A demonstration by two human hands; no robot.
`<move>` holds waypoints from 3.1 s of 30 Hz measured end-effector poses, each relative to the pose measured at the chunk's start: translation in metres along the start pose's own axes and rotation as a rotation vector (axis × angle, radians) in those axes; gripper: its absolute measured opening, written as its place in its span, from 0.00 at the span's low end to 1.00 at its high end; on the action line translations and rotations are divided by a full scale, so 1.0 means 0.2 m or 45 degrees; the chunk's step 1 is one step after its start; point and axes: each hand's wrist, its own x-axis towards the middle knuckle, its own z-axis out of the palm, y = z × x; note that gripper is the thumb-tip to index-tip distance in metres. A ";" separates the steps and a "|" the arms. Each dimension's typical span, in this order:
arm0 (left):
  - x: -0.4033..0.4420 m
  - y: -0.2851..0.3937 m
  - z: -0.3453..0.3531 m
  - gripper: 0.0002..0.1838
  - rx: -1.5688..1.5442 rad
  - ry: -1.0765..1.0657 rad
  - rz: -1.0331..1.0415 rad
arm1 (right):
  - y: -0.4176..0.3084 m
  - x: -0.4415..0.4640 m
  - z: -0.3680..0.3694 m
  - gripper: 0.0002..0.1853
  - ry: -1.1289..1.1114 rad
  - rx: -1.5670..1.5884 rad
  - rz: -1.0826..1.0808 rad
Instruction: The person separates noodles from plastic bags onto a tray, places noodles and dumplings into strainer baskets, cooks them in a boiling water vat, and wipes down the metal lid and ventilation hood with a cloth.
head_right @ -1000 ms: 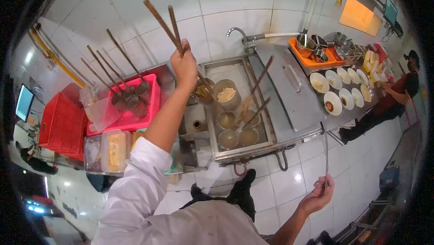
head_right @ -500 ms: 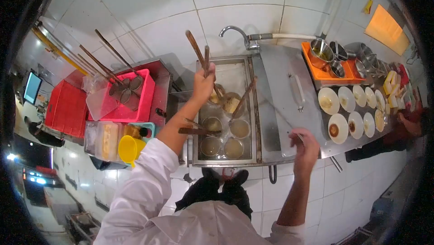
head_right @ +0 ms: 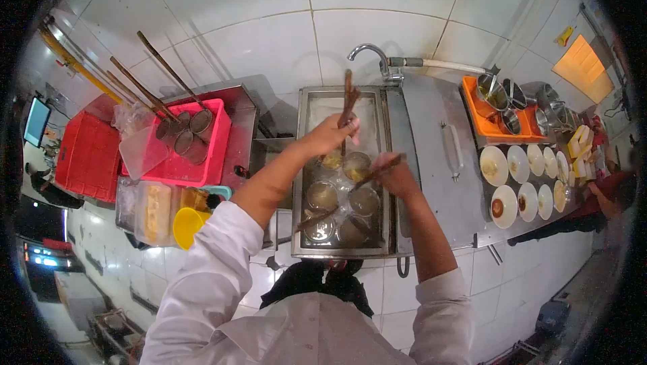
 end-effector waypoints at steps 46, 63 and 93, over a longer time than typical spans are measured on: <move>0.18 -0.06 -0.20 0.18 -0.200 0.336 0.053 | 0.21 -0.05 0.15 0.10 0.495 0.437 0.125; 0.04 -0.08 -0.09 0.28 -0.163 0.418 0.143 | -0.05 0.12 0.04 0.16 -0.004 0.370 0.127; -0.03 -0.17 -0.19 0.33 -0.285 0.646 0.172 | -0.02 0.31 0.16 0.20 -0.022 0.494 0.475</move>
